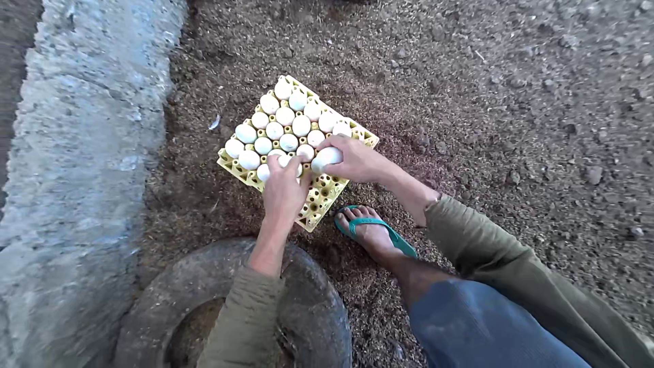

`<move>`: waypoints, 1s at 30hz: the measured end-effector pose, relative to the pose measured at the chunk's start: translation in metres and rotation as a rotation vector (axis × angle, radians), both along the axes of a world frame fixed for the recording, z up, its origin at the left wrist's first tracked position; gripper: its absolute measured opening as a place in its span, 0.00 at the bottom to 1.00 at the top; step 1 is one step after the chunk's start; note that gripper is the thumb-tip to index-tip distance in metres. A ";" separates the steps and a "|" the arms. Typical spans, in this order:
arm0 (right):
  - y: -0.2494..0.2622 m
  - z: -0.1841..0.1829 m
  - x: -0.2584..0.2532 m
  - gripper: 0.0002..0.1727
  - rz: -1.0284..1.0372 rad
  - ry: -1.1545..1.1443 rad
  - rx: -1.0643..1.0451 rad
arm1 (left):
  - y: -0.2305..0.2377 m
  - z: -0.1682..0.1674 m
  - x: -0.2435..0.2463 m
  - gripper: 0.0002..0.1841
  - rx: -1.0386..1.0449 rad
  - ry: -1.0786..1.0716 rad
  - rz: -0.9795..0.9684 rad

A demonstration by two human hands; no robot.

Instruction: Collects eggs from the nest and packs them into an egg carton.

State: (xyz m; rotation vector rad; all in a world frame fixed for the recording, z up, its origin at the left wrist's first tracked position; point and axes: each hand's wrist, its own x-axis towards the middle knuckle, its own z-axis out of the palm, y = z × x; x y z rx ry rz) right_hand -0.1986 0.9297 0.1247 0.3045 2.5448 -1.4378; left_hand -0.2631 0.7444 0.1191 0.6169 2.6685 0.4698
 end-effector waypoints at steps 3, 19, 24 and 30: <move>-0.019 -0.017 -0.018 0.28 0.253 0.071 0.140 | -0.027 0.005 0.011 0.19 0.156 0.006 0.093; 0.004 -0.027 -0.007 0.14 0.022 0.259 0.156 | -0.047 -0.037 0.045 0.22 0.318 0.086 0.039; 0.006 -0.030 0.007 0.12 -0.128 0.373 0.097 | -0.031 -0.069 0.067 0.15 0.642 0.341 -0.045; 0.005 -0.021 0.013 0.13 -0.120 0.469 0.060 | -0.045 -0.077 0.074 0.20 0.636 0.333 -0.082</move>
